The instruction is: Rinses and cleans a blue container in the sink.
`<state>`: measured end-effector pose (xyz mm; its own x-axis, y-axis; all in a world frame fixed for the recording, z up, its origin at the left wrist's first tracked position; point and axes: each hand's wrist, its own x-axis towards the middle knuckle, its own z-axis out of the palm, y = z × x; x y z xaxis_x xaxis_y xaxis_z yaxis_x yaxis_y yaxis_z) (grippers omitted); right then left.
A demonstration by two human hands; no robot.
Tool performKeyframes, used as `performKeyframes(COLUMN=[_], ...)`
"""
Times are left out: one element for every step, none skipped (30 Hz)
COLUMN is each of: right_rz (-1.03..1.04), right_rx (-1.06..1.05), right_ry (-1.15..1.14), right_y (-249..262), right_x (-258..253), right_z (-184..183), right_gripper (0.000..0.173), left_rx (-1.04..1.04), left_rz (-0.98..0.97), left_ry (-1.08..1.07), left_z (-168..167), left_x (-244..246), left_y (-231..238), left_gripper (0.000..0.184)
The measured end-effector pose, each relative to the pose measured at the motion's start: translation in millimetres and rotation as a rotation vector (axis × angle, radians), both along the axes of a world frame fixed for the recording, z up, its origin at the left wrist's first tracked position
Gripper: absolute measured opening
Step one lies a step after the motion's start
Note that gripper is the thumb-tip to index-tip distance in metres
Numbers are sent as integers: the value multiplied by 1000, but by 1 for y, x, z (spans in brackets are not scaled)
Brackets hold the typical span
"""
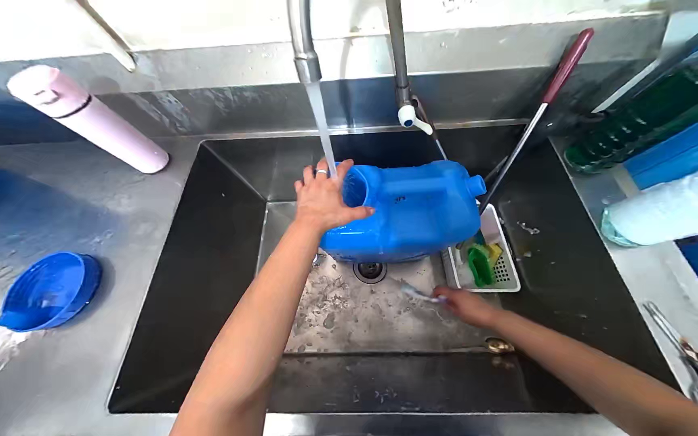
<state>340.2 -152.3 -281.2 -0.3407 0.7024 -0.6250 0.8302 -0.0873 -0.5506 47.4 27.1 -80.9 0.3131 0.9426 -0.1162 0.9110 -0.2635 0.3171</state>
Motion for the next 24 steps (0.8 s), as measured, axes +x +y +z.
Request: performKeyframes(right_rz=[-50,-104,-162,-213,-245,-268,-290,-330,-417,-563,-744,-910,-985,-929,-783,-580,-346,-133,-9,6,-32,-89,-150,-208], right_rx=[43,62,123,257,458,696,888,1016,1045,944,735,503,324,248,270,357,460,532,545,535,520,465,416,397], right_ry=[-88,-183,-248,-257,-217,-140,-52,49,166,322,547,806,1021,1094,1028,856,609,350,126,-39,-158,-251,-282,-262], right_y=[0,3,6,13,21,31,48,71,98,127,156,177,192,198,198,195,191,188,184,176,165,154,143,130], right_x=[19,31,35,31,20,5,-14,-36,-62,-90,-119,-151,-179,-200,-212,-211,-195,-169,-140,-116,-103,-104,-111,-119], right_z=[17,41,74,111,144,167,184,194,200,201,201,205,217,232,247,258,260,255,241,220,203,197,195,193], right_gripper=[35,37,38,37,34,31,31,30,29,28,27,24,20,20,23,26,29,35,40,46,48,52,55,57], left_rx=[-35,-62,-72,-49,-11,17,38,52,60,60,55,47,41,45,52,55,67,81,84,84,83,78,46,-46], left_rz=[-21,-51,-87,-117,-138,-155,-173,-191,-209,-219,-220,-219,-219,-225,-239,-251,-259,-260,-257,-246,-225,-195,-145,-61], left_ry=[-36,-83,-126,-160,-180,-170,-145,-129,-119,-110,-105,-103,-110,-110,-109,-125,-145,-151,-146,-146,-167,-212,-311,-468], left_z=[4,6,5,3,-1,-4,-6,-8,-10,-11,-12,-12,-11,-9,-9,-10,-13,-15,-15,-14,-13,-14,-16,-18], left_x=[-3,-8,-13,-17,-19,-19,-19,-21,-23,-24,-25,-26,-26,-27,-28,-30,-32,-33,-33,-33,-33,-35,-39,-43], left_y=[4,7,9,10,9,6,3,2,2,3,4,5,6,6,6,5,4,5,8,10,14,20,28,35], left_gripper=[94,90,87,86,84,85,86,86,87,88,88,87,85,83,81,80,81,81,81,81,78,74,68,59])
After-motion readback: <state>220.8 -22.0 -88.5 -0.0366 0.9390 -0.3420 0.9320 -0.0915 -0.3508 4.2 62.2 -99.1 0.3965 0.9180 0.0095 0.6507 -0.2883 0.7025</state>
